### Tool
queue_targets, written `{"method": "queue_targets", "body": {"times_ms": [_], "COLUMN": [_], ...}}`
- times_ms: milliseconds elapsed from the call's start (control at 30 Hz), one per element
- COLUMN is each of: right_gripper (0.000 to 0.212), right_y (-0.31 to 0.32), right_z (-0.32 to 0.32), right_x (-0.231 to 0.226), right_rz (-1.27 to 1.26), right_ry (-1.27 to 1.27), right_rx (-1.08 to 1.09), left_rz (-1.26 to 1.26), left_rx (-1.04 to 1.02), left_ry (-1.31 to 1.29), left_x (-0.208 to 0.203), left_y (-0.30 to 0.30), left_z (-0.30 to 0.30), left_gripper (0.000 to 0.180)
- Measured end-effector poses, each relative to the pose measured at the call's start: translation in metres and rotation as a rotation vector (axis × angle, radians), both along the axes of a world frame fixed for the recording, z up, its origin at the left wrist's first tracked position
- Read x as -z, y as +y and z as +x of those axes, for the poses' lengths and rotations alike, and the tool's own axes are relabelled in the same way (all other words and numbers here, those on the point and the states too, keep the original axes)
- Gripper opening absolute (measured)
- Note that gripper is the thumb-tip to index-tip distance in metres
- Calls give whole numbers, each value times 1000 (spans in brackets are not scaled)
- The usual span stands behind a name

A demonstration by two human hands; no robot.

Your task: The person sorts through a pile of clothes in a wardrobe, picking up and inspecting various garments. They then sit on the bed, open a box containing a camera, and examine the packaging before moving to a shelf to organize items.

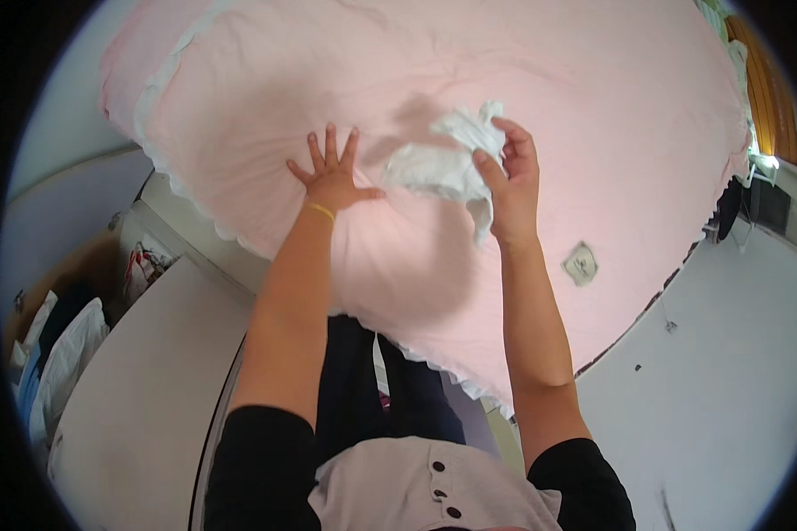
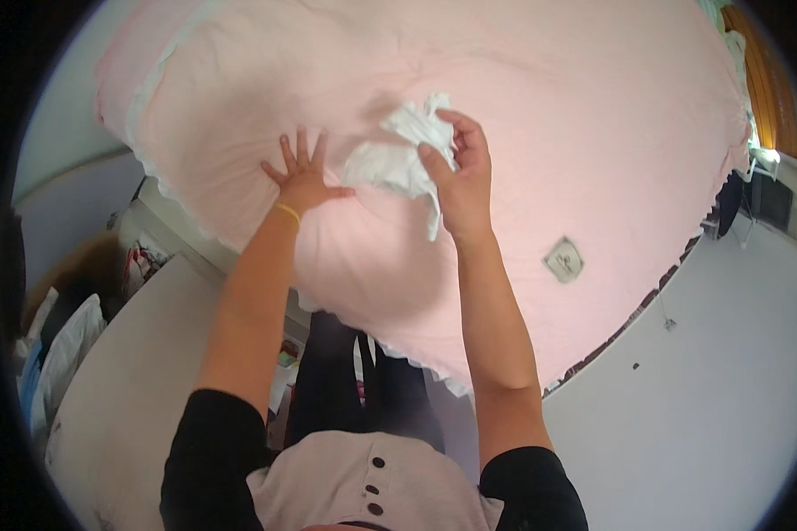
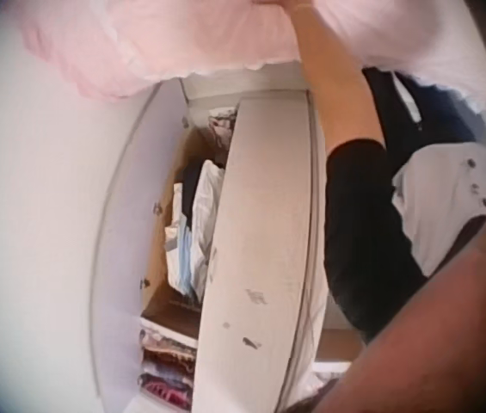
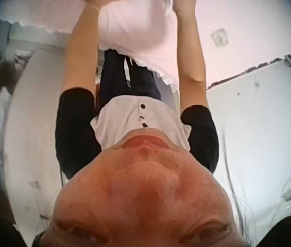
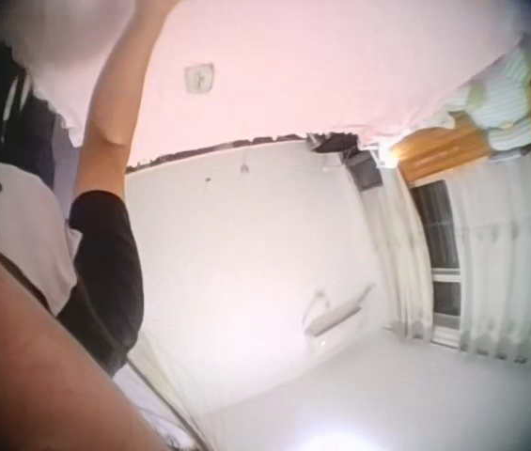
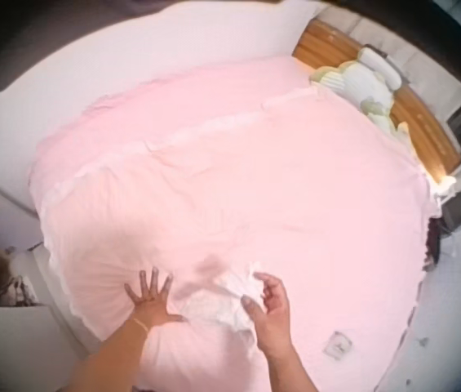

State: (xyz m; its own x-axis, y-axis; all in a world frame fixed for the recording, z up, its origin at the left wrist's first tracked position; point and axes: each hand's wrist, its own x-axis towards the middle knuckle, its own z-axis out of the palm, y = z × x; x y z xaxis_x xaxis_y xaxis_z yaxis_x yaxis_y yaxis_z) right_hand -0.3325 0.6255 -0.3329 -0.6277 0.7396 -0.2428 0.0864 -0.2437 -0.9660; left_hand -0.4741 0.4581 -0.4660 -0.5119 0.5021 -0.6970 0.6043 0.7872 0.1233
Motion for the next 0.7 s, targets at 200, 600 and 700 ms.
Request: {"method": "queue_targets", "body": {"times_ms": [200,600,700], "right_gripper": [41,59,59], "right_y": [-42,-127,-160], "right_z": [116,243,252], "right_x": [-64,-181,-201], "right_rz": [-23,243,303], "right_ry": [-127,18,-1], "right_rx": [-218,-412,-433], "left_rz": [377,1104,1162], "left_rx": [-242,-517,-564], "left_ry": [-337,-610,-500], "left_x": [-55,-275,-318], "left_y": [-4,-123,-175], "left_z": [23,280,310], "left_gripper": [81,26,27]}}
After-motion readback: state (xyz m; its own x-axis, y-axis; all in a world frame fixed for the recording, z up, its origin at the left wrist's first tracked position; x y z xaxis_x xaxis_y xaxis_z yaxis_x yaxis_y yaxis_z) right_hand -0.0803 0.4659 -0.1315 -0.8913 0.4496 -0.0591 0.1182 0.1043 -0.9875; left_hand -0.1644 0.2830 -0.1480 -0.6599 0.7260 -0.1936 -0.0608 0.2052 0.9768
